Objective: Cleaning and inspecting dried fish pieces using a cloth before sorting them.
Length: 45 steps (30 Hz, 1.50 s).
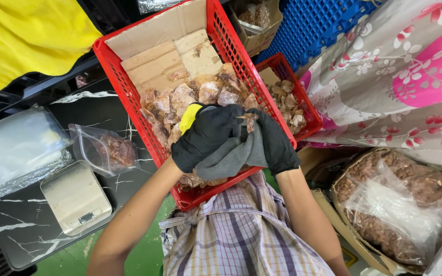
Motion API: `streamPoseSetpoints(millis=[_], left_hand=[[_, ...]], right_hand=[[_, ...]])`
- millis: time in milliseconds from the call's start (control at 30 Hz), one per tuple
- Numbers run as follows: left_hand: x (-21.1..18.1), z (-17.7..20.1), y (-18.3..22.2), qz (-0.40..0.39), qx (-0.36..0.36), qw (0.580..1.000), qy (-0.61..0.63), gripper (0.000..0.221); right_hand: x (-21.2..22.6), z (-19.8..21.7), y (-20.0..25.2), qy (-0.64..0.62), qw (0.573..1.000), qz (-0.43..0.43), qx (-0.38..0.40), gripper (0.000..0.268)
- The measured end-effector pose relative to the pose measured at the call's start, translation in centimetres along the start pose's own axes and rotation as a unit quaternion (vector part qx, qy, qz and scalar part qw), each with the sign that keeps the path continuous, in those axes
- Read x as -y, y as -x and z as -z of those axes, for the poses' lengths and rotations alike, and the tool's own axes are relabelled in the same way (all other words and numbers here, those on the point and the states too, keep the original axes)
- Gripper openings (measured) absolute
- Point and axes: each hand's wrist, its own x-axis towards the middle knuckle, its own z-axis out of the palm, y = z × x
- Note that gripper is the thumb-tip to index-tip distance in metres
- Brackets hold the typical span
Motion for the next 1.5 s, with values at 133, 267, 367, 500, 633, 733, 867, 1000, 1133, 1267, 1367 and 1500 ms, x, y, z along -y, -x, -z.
streamPoseSetpoints(millis=[133, 267, 367, 500, 633, 733, 867, 1000, 1133, 1267, 1367, 1500], left_hand=[[-1.9, 1.2, -2.6, 0.319, -0.073, 0.929, 0.172, 0.023], [-2.7, 2.5, -3.1, 0.502, -0.056, 0.781, 0.367, 0.018], [-2.9, 2.0, -3.3, 0.496, 0.002, 0.824, 0.272, 0.016], [-3.3, 1.4, -3.7, 0.386, -0.068, 0.915, 0.098, 0.018], [-4.6, -1.1, -3.7, 0.342, -0.186, 0.921, 0.013, 0.013], [-4.1, -3.6, -3.9, 0.459, -0.287, 0.813, -0.214, 0.013], [-5.3, -0.3, -4.0, 0.471, -0.164, 0.856, 0.137, 0.014], [-7.5, 3.1, -6.1, 0.520, -0.153, 0.709, 0.451, 0.011], [-2.2, -1.3, -0.5, 0.479, -0.253, -0.063, 0.838, 0.019], [-2.4, 0.5, -1.6, 0.548, -0.119, 0.452, 0.694, 0.017], [-3.1, 0.9, -2.9, 0.519, -0.034, 0.742, 0.422, 0.015], [-2.9, 0.9, -2.4, 0.461, 0.022, 0.871, 0.167, 0.032]], right_hand=[[0.7, 1.2, 0.4, 0.037, 0.999, 0.015, 0.006, 0.041], [1.2, 1.7, 0.8, 0.092, 0.995, 0.034, 0.010, 0.044], [-5.6, 3.0, -2.3, 0.120, 0.988, 0.095, -0.016, 0.044], [-8.7, 3.4, -3.6, 0.144, 0.974, 0.167, -0.051, 0.036], [-11.2, 2.9, -4.9, 0.143, 0.973, 0.156, -0.094, 0.034], [-5.8, 1.8, -2.4, 0.131, 0.983, 0.091, -0.090, 0.035], [-4.4, 2.7, -1.0, 0.092, 0.995, -0.014, -0.022, 0.034], [-4.7, 3.8, -0.6, 0.061, 0.996, -0.059, 0.020, 0.033], [-6.0, 4.3, -1.9, 0.002, 0.997, -0.063, 0.042, 0.031], [-9.1, 5.9, -3.3, -0.008, 0.997, -0.056, 0.050, 0.031], [-8.3, 4.3, -3.6, 0.067, 0.996, -0.057, 0.014, 0.027], [-6.2, 2.9, -2.6, 0.093, 0.992, -0.088, -0.016, 0.031]])
